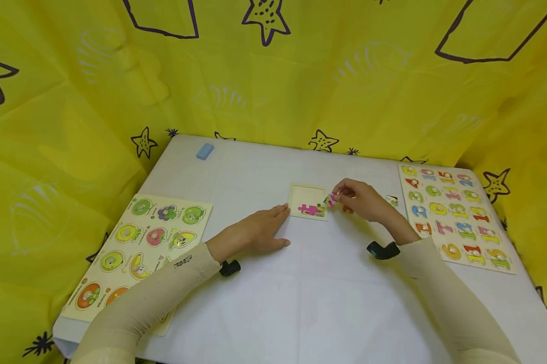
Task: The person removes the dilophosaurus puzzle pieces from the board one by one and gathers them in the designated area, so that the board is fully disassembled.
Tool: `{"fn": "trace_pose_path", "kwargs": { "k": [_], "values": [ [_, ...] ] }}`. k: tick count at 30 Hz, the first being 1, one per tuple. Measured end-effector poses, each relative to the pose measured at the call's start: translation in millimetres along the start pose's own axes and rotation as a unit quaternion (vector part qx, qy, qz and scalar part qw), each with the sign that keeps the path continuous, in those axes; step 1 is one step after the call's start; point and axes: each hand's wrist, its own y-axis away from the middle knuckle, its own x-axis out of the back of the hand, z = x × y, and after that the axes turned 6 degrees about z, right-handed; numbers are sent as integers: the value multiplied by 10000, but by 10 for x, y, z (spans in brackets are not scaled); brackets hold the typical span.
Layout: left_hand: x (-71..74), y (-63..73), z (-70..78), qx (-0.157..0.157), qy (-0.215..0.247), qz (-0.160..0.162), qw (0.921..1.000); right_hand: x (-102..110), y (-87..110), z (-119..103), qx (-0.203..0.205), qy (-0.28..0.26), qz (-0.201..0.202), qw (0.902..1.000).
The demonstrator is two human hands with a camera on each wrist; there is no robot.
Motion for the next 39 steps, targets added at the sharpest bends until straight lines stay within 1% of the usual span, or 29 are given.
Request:
{"fn": "trace_pose_path", "kwargs": {
  "k": [6, 10, 13, 15, 19, 22, 26, 34, 39],
  "values": [
    [2, 6, 0, -48, -47, 11, 10000, 182, 186, 165, -160, 123, -141, 9997],
    [3, 11, 1, -69, -35, 21, 10000, 233, 295, 262, 12, 101, -414, 9991],
    [-1, 9, -2, -64, -24, 22, 10000, 223, 348, 331, 173, 145, -621, 9978],
    [-5, 9, -6, -64, 0, 52, 10000, 195, 370, 371, 262, 232, -678, 9971],
    [-15, 3, -14, -71, -29, 76, 9999, 108, 391, 389, 351, 572, -559, 9962],
    [-19, 0, -16, -62, -46, 56, 10000, 38, 404, 357, 454, 855, -384, 9946],
    [-22, -7, -14, -54, -32, 48, 10000, -23, 423, 305, 479, 1067, -229, 9929],
    [-24, -12, -15, -43, -76, 20, 10000, -72, 429, 307, 379, 1096, -112, 9932],
    [-26, -12, -16, -22, -69, 11, 10000, -77, 422, 293, 493, 1107, -56, 9926]
  ]
}}
